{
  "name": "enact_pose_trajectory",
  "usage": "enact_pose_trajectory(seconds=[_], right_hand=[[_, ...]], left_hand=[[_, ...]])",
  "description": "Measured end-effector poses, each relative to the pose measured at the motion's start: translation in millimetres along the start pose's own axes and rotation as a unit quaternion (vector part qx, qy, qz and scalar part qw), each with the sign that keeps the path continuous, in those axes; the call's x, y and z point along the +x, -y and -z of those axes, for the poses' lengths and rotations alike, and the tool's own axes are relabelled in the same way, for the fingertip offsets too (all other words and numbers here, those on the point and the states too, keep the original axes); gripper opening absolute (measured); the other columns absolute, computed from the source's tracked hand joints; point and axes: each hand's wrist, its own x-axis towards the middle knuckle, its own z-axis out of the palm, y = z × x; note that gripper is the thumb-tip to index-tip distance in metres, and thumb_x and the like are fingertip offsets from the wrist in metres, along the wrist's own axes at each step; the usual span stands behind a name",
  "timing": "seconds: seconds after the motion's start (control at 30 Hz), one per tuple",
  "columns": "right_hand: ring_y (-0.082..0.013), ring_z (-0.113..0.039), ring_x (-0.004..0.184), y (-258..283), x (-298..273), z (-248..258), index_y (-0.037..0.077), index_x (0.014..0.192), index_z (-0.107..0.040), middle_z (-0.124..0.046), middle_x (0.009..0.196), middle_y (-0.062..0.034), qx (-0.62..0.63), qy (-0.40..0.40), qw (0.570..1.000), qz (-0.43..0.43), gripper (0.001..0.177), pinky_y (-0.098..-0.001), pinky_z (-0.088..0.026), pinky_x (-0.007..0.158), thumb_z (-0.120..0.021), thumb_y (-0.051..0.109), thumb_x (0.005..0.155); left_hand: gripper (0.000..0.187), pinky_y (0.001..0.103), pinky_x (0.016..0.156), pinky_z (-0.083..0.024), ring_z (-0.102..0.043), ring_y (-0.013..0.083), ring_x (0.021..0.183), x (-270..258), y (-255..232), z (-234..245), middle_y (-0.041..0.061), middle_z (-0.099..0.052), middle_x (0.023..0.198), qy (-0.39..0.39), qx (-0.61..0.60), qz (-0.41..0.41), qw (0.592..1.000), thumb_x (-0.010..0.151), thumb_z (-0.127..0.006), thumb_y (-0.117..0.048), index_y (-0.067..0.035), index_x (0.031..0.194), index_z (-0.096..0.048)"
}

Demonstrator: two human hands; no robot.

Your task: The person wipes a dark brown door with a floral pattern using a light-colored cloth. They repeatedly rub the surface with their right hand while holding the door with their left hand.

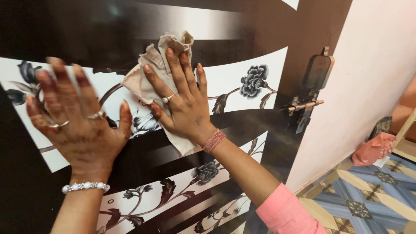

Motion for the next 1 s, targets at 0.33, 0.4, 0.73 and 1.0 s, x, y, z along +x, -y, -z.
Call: enact_pose_trajectory(seconds=[0.33,0.4,0.73,1.0], right_hand=[[-0.0334,-0.009,0.159,55,5,-9,0.021,0.163,-0.032,-0.016,0.171,-0.0169,0.035,0.152,0.982,0.108,0.060,-0.0519,0.007,0.127,-0.041,0.041,0.107],[-0.0259,-0.010,0.162,59,5,-8,0.022,0.165,-0.032,-0.016,0.173,-0.0098,-0.021,0.126,0.984,0.122,0.060,-0.0505,0.008,0.129,-0.040,0.042,0.110],[-0.0283,-0.013,0.158,-22,12,0,0.023,0.162,-0.030,-0.018,0.169,-0.0121,0.000,0.088,0.990,0.107,0.068,-0.0484,0.007,0.125,-0.039,0.059,0.106],[-0.0335,-0.010,0.163,-138,-35,13,0.017,0.167,-0.026,-0.015,0.174,-0.0171,-0.007,-0.009,1.000,-0.026,0.068,-0.0549,-0.001,0.131,-0.041,0.050,0.110]], left_hand=[[0.061,0.061,0.126,-0.013,-0.023,0.0366,0.157,2,-5,13,0.015,-0.035,0.169,-0.114,-0.119,0.008,0.986,0.112,-0.036,-0.041,-0.007,0.162,-0.043],[0.057,0.062,0.124,-0.013,-0.023,0.0378,0.154,2,-4,16,0.015,-0.035,0.165,-0.090,-0.174,0.032,0.980,0.108,-0.031,-0.035,-0.007,0.156,-0.043],[0.061,0.061,0.126,-0.010,-0.017,0.0390,0.158,6,-11,22,0.013,-0.025,0.174,-0.056,-0.081,0.013,0.995,0.108,-0.044,-0.042,-0.025,0.167,-0.044],[0.062,0.060,0.128,-0.012,-0.020,0.0395,0.160,5,-11,16,0.012,-0.028,0.176,-0.088,-0.027,-0.005,0.996,0.111,-0.045,-0.043,-0.024,0.171,-0.044]])
